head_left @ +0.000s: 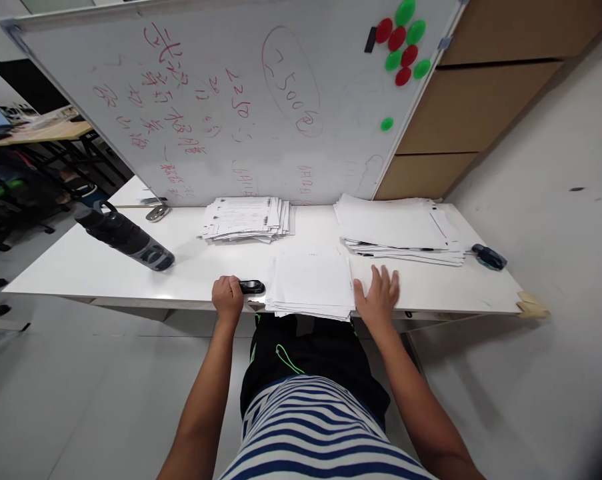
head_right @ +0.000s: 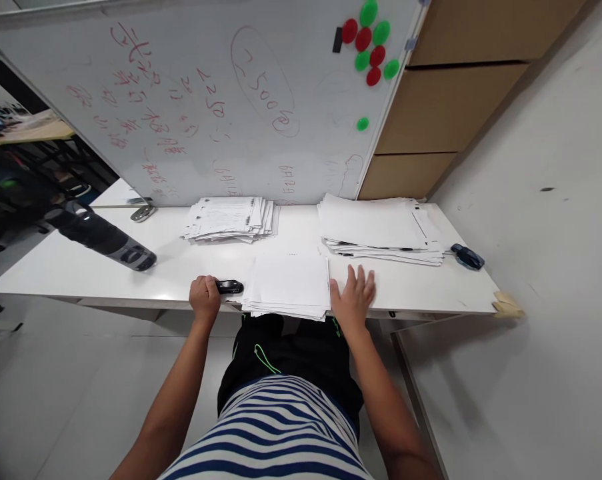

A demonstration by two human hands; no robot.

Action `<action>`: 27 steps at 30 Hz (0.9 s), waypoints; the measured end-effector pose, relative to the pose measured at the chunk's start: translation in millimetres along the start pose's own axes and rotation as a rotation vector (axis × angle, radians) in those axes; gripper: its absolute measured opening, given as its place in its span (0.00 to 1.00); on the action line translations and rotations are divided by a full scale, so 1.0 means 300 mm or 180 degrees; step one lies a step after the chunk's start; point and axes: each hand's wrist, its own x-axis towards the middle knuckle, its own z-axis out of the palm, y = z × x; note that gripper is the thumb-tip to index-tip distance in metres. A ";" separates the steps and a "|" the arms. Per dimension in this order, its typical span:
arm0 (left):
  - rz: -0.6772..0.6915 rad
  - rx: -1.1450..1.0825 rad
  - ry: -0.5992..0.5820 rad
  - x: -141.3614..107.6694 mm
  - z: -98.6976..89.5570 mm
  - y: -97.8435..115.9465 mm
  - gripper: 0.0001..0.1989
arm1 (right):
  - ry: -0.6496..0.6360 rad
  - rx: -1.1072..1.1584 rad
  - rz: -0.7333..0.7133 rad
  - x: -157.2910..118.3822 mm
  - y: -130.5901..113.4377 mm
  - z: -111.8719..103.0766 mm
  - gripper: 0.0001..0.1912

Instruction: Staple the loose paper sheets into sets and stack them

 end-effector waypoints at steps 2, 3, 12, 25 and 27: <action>0.0062 -0.0048 0.0030 -0.001 -0.001 0.000 0.21 | 0.0079 -0.0335 0.0158 0.011 0.014 0.002 0.34; 0.0088 -0.0073 0.0070 -0.002 0.000 -0.001 0.21 | 0.0058 -0.0426 0.0213 0.015 0.022 0.005 0.34; 0.0213 -0.0132 -0.0030 0.045 -0.002 -0.023 0.22 | 0.0372 -0.0442 0.0162 0.016 0.056 0.040 0.43; 0.1092 -0.0097 -0.0376 0.359 -0.128 0.203 0.17 | 0.0332 -0.0489 0.0116 0.019 0.044 0.041 0.42; 0.0920 0.0002 -0.0722 0.460 -0.063 0.256 0.22 | 0.0341 -0.0495 0.0137 0.020 0.038 0.038 0.40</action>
